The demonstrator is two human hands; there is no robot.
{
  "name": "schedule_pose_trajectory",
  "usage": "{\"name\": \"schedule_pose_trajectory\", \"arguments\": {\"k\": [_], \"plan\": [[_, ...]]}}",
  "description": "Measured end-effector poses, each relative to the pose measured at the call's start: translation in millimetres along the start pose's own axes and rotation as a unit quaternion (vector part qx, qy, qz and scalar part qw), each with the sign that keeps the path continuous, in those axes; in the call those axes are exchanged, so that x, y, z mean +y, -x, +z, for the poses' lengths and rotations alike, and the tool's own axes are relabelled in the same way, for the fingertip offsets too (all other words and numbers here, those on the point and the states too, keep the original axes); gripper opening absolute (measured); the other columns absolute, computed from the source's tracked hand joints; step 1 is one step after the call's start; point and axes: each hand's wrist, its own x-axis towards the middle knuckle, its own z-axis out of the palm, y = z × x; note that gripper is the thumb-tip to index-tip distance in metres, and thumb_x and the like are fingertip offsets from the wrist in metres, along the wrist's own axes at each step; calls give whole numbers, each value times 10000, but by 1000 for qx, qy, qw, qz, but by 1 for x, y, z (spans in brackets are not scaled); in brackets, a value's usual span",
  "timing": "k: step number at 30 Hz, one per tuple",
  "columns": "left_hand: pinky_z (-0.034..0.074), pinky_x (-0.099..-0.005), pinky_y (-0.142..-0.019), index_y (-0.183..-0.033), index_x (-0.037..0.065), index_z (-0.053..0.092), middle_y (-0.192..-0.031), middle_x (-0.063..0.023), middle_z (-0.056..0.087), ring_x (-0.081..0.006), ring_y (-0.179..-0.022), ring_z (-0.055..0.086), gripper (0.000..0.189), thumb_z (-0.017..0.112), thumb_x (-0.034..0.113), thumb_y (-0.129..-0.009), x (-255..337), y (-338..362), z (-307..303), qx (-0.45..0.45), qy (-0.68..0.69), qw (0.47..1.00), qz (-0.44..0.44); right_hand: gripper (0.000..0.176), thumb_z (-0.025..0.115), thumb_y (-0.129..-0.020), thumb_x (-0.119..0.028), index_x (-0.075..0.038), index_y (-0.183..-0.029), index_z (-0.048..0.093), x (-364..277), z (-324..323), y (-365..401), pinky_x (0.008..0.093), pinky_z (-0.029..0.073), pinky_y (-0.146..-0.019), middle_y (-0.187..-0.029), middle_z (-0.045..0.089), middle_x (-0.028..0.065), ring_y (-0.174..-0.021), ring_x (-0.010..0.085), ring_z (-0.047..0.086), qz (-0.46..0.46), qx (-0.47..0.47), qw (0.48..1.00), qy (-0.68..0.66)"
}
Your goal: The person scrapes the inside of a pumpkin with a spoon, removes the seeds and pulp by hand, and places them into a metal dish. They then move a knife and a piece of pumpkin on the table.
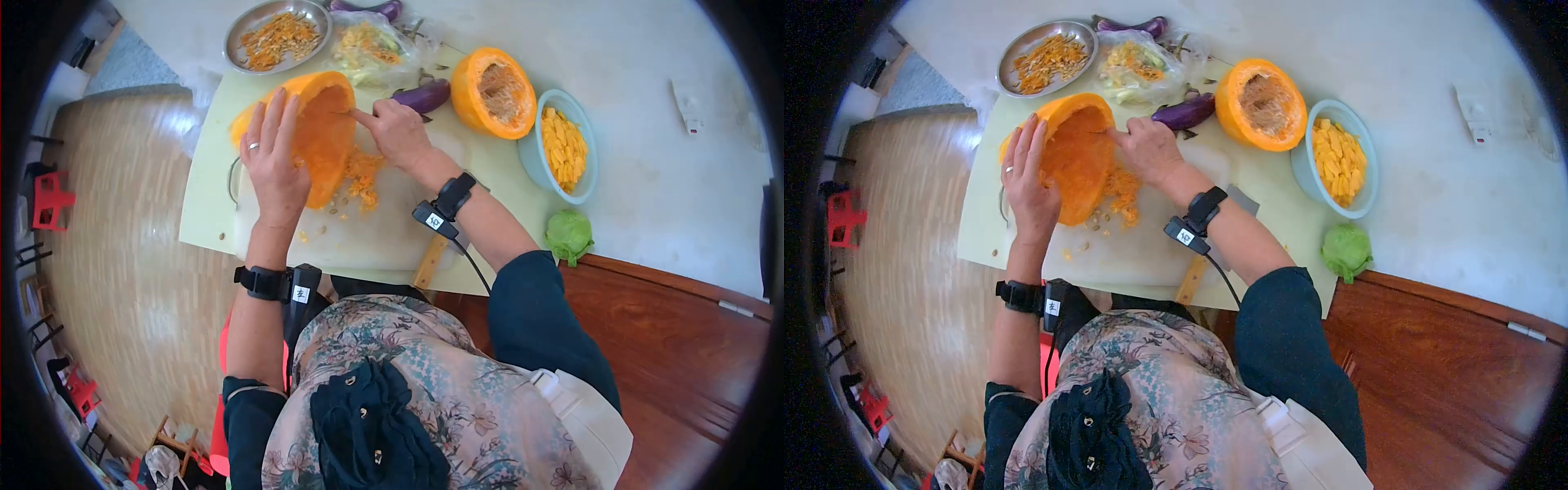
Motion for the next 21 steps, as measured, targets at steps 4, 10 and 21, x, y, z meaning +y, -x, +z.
{"name": "schedule_pose_trajectory", "arguments": {"k": [4, 10, 21], "plan": [[285, -396, -1045, -1299, 99, 469, -1355, -61, 454, -289, -1264, 395, 760, 456, -156, -583, -5, -3, 1, 4, -13, 1000, 0, 379, 527, -749, -68, -224, -1074, 646, 1, 1, 0, 328, 481, -563, -713, 510, 48, -705, 209, 568, 20, -31, 999, -5], [280, -420, -1030, -1308, 135, 467, -1365, -38, 443, -283, -1265, 390, 775, 506, -136, -584, -4, -10, 10, -23, -26, 999, -25, 397, 526, -742, -43, -233, -1067, 652, 0, 2, -1, 329, 506, -574, -726, 519, 56, -720, 214, 587, 49, -58, 997, -27], [286, -423, -1026, -1305, 145, 473, -1358, -27, 451, -288, -1254, 401, 761, 505, -134, -598, 0, -18, 13, -29, -21, 999, -31, 369, 527, -739, -28, -169, -1062, 638, -8, -1, 7, 363, 509, -573, -743, 554, 82, -717, 247, 602, 84, -118, 989, -15]]}}
